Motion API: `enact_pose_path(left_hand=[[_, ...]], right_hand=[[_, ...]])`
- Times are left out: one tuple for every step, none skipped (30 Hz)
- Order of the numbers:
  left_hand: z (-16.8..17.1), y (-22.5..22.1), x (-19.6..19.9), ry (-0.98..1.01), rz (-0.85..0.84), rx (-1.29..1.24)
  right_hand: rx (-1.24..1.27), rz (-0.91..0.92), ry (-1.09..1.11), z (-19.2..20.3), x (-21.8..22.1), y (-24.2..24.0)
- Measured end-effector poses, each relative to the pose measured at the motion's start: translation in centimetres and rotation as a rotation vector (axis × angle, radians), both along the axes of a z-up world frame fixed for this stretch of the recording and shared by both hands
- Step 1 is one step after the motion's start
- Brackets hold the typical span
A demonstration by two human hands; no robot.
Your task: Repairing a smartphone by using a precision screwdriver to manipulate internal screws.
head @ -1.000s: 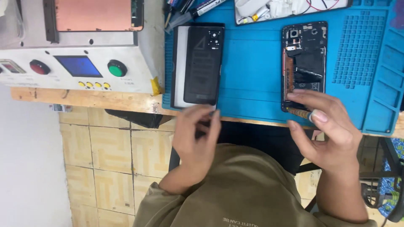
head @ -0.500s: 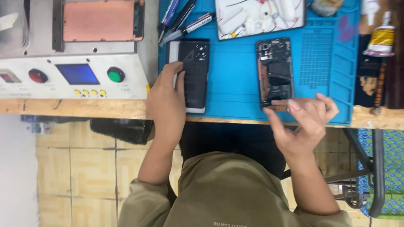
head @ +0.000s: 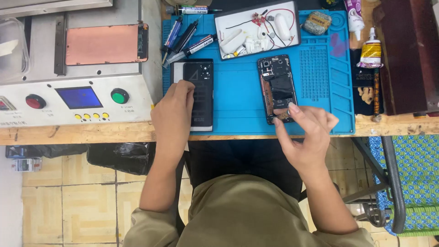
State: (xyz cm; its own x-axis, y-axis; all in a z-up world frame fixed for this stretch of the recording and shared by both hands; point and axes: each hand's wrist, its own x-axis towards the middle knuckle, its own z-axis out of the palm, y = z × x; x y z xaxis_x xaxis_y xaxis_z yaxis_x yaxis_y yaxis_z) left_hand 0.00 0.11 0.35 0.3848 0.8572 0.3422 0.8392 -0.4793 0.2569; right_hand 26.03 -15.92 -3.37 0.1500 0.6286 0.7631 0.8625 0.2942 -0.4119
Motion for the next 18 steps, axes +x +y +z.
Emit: enact_pose_path(left_hand=[[0.1, -0.2, 0.0, -0.001, -0.007, 0.002], [0.4, -0.1, 0.1, 0.032, -0.028, 0.017], [0.7, 0.0, 0.2, 0.065, -0.049, 0.033], [0.9, -0.3, 0.4, 0.064, -0.056, 0.050], [1.1, -0.5, 0.7, 0.084, -0.052, 0.048], [1.5, -0.1, 1.1, 0.100, -0.057, 0.059], [2.1, 0.1, 1.2, 0.094, -0.075, 0.089], [2.6, -0.5, 1.1, 0.055, -0.101, 0.000], [2.9, -1.1, 1.0, 0.018, -0.127, -0.089], [2.7, -1.5, 1.0, 0.018, -0.140, -0.088], [2.5, -1.8, 1.0, -0.058, -0.187, -0.118], [2.5, -1.9, 1.2, -0.136, -0.228, -0.138], [3.4, -2.1, 1.7, -0.138, -0.234, -0.127], [4.1, -2.7, 2.2, -0.197, -0.278, -0.180], [4.8, -3.2, 2.7, -0.256, -0.322, -0.233], [4.6, -3.7, 3.2, -0.261, -0.324, -0.233], [4.3, -4.1, 3.6, -0.319, -0.369, -0.252], [4.1, -4.5, 3.9, -0.372, -0.417, -0.271]], right_hand=[[0.002, -0.007, -0.001, 0.2, 0.0, -0.1], [-0.005, -0.003, 0.013, 0.3, 0.0, 0.0], [-0.011, 0.001, 0.026, 0.6, 0.0, 0.1], [0.006, -0.006, 0.025, 1.3, -0.3, 0.2], [-0.012, 0.008, 0.001, 2.0, -0.5, 0.4], [-0.020, 0.010, -0.028, 2.8, -0.8, 0.9], [0.008, -0.010, -0.033, 2.3, -0.5, 1.2], [-0.024, -0.007, -0.047, 1.7, -0.4, 0.8], [-0.057, -0.004, -0.061, 1.1, -0.4, 0.4], [-0.057, -0.017, -0.061, 1.1, -0.5, 0.5], [-0.053, -0.013, -0.034, 1.0, -0.7, 0.6], [-0.039, -0.001, -0.011, 1.1, -0.6, 1.1], [-0.029, -0.007, -0.015, 1.5, -0.9, 1.5], [-0.020, -0.005, 0.005, 1.8, -1.1, 1.5], [-0.011, -0.004, 0.024, 2.1, -1.3, 1.5], [-0.012, -0.005, 0.020, 1.6, -0.9, 1.3], [-0.013, -0.022, 0.014, 1.0, -0.6, 1.2], [-0.012, -0.041, 0.014, 0.3, -0.5, 1.0]])
